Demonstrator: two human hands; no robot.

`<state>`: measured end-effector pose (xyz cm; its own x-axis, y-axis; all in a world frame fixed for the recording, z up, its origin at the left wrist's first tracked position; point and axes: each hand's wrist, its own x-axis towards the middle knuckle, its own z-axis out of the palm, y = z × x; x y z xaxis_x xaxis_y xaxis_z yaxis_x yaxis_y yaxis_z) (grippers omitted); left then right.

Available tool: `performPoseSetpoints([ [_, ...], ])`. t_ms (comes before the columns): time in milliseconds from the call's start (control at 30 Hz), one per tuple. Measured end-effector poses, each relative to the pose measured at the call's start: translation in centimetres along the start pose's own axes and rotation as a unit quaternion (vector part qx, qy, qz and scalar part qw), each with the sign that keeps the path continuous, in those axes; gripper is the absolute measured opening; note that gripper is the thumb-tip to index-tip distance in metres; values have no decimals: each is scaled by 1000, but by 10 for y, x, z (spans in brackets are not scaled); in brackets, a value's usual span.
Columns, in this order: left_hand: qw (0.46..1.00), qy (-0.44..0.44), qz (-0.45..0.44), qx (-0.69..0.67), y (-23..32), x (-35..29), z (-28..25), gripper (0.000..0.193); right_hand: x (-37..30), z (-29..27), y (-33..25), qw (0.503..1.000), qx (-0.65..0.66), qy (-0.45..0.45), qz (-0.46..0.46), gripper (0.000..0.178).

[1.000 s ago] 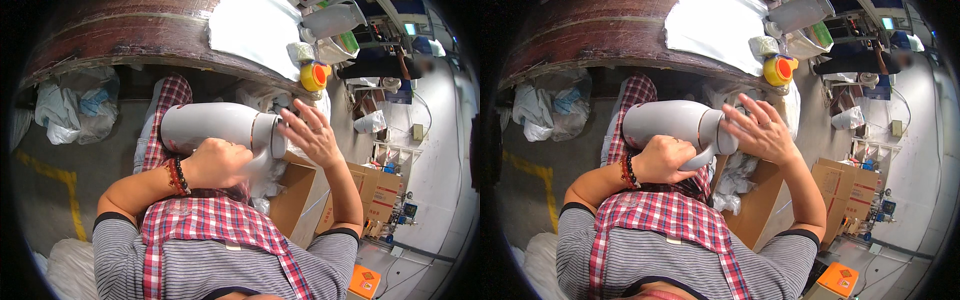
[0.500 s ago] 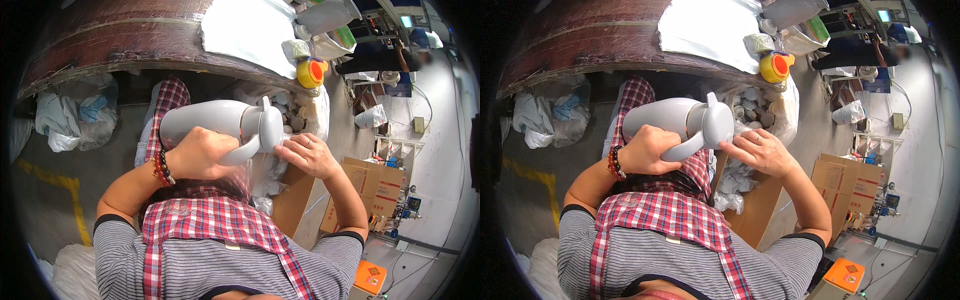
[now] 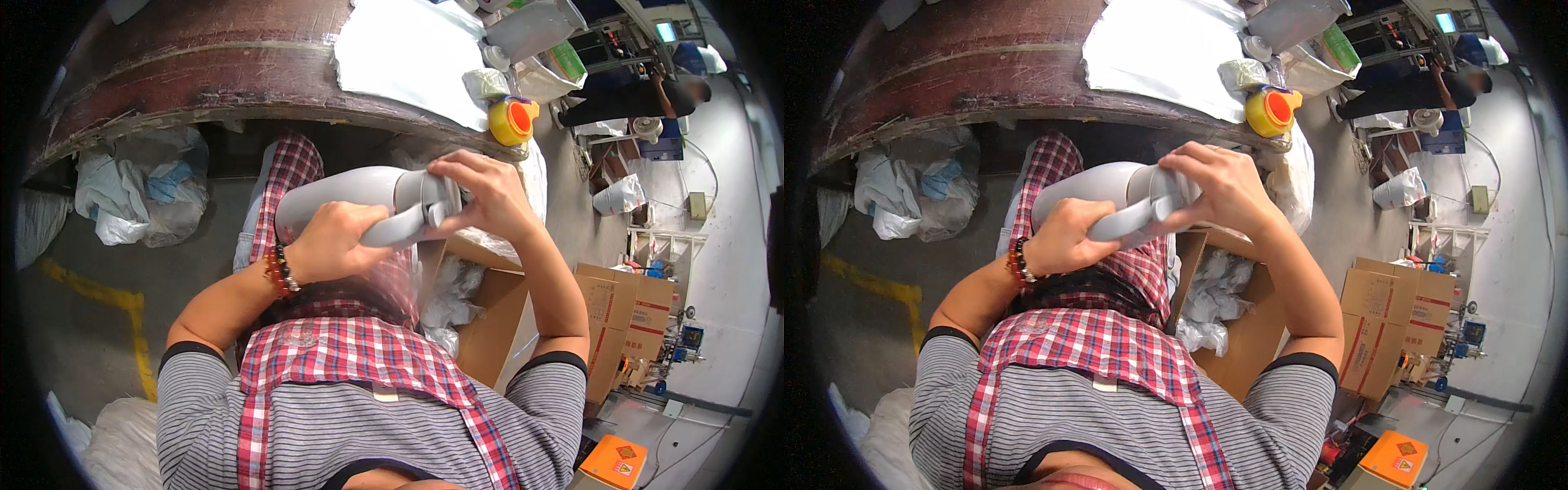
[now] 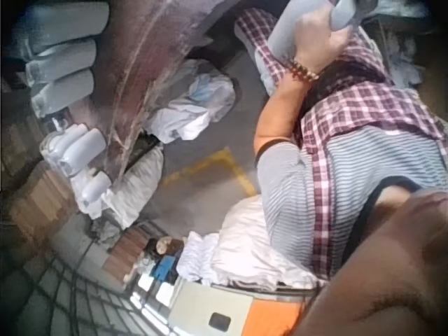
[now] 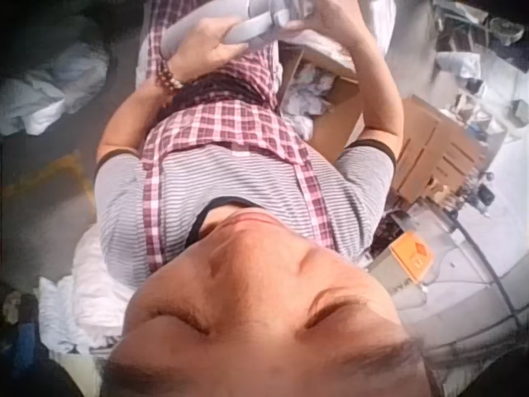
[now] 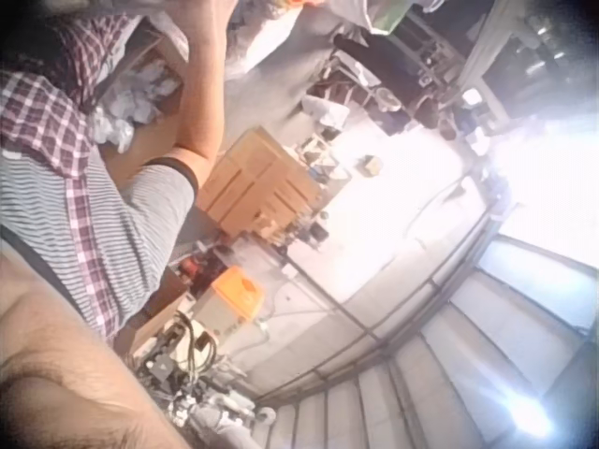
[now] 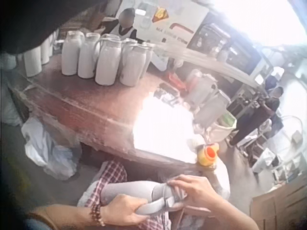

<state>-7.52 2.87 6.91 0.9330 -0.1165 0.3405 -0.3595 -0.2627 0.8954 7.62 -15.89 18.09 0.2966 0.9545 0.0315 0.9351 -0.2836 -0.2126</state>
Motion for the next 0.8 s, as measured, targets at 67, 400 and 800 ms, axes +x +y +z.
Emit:
performPoseSetpoints([
  [67,998,45,-26,29,7,9,5,26,1,1,10,999,42,13,32,62],
  [400,985,-39,-44,-160,104,69,-10,38,37,-28,2,861,457,205,91,41],
  [800,976,159,90,-118,34,87,-51,40,26,87,11,480,826,288,-74,58],
])
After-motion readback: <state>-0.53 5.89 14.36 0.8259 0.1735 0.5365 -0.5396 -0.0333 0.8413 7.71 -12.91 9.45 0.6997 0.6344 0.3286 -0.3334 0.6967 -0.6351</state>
